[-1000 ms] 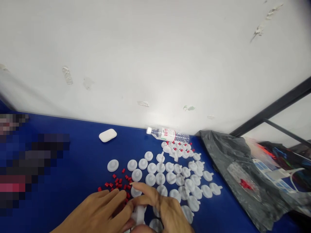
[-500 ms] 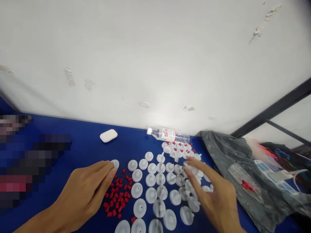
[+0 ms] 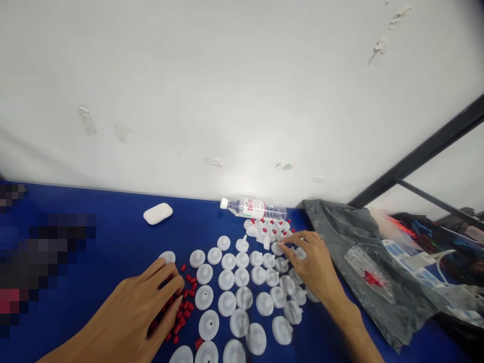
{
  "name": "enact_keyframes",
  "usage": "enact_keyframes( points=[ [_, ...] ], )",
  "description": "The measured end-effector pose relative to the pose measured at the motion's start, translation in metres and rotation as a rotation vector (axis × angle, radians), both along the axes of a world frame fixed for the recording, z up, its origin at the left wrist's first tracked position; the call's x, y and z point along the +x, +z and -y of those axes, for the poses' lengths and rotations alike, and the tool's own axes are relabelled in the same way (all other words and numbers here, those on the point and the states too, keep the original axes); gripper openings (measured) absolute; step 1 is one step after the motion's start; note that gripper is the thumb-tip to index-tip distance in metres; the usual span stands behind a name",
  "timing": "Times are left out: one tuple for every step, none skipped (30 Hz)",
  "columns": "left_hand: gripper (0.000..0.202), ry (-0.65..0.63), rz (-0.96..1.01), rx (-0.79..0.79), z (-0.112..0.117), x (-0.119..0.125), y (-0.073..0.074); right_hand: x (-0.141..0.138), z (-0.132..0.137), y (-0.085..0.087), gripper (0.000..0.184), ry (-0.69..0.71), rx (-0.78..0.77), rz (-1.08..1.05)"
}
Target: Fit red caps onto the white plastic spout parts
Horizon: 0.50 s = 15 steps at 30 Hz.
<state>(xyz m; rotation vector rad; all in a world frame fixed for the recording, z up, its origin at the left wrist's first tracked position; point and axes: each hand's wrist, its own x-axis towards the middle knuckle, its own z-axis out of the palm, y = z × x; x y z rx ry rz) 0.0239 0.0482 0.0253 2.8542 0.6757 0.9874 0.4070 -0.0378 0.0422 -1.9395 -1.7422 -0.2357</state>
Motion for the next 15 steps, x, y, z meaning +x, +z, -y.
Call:
enact_keyframes(
  points=[
    [0.030, -0.004, 0.004, -0.013, 0.000, -0.001, -0.001, 0.003, 0.001, 0.000, 0.022, -0.007, -0.007, 0.004],
    [0.031, -0.006, 0.000, -0.020, -0.001, -0.002, -0.002, 0.006, 0.001, 0.001, 0.025, -0.018, -0.009, 0.008],
    [0.032, -0.008, -0.010, -0.024, -0.001, -0.003, -0.003, 0.010, 0.002, 0.001, 0.029, -0.031, -0.011, 0.012],
    [0.032, -0.014, -0.022, -0.027, -0.001, -0.004, -0.004, 0.014, 0.003, 0.001, 0.034, -0.043, -0.015, 0.017],
    [0.032, -0.023, -0.032, -0.027, -0.002, -0.005, -0.005, 0.018, 0.004, 0.001, 0.039, -0.056, -0.023, 0.021],
    [0.032, -0.034, -0.039, -0.028, -0.002, -0.005, -0.005, 0.021, 0.005, 0.000, 0.043, -0.068, -0.036, 0.026],
    [0.032, -0.045, -0.043, -0.031, -0.003, -0.006, -0.006, 0.024, 0.006, -0.002, 0.047, -0.080, -0.054, 0.030],
    [0.032, -0.054, -0.045, -0.034, -0.004, -0.007, -0.006, 0.025, 0.006, -0.004, 0.049, -0.089, -0.076, 0.032],
    [0.033, -0.059, -0.048, -0.036, -0.004, -0.008, -0.006, 0.027, 0.006, -0.007, 0.050, -0.097, -0.099, 0.031],
    [0.033, -0.070, -0.057, -0.031, -0.005, -0.010, -0.007, 0.027, 0.005, -0.009, 0.050, -0.101, -0.118, 0.027],
    [0.033, -0.086, -0.068, -0.018, -0.006, -0.011, -0.008, 0.028, 0.004, -0.011, 0.050, -0.097, -0.132, 0.021],
    [0.033, -0.103, -0.077, -0.001, -0.007, -0.012, -0.008, 0.028, 0.003, -0.012, 0.049, -0.088, -0.134, 0.016],
    [0.034, -0.122, -0.080, 0.018, -0.008, -0.014, -0.009, 0.027, 0.002, -0.011, 0.047, -0.076, -0.121, 0.011],
    [0.034, -0.138, -0.077, 0.033, -0.009, -0.015, -0.010, 0.026, 0.002, -0.009, 0.045, -0.064, -0.092, 0.008],
    [0.034, -0.149, -0.068, 0.040, -0.009, -0.015, -0.010, 0.023, 0.002, -0.005, 0.043, -0.058, -0.049, 0.004]
  ],
)
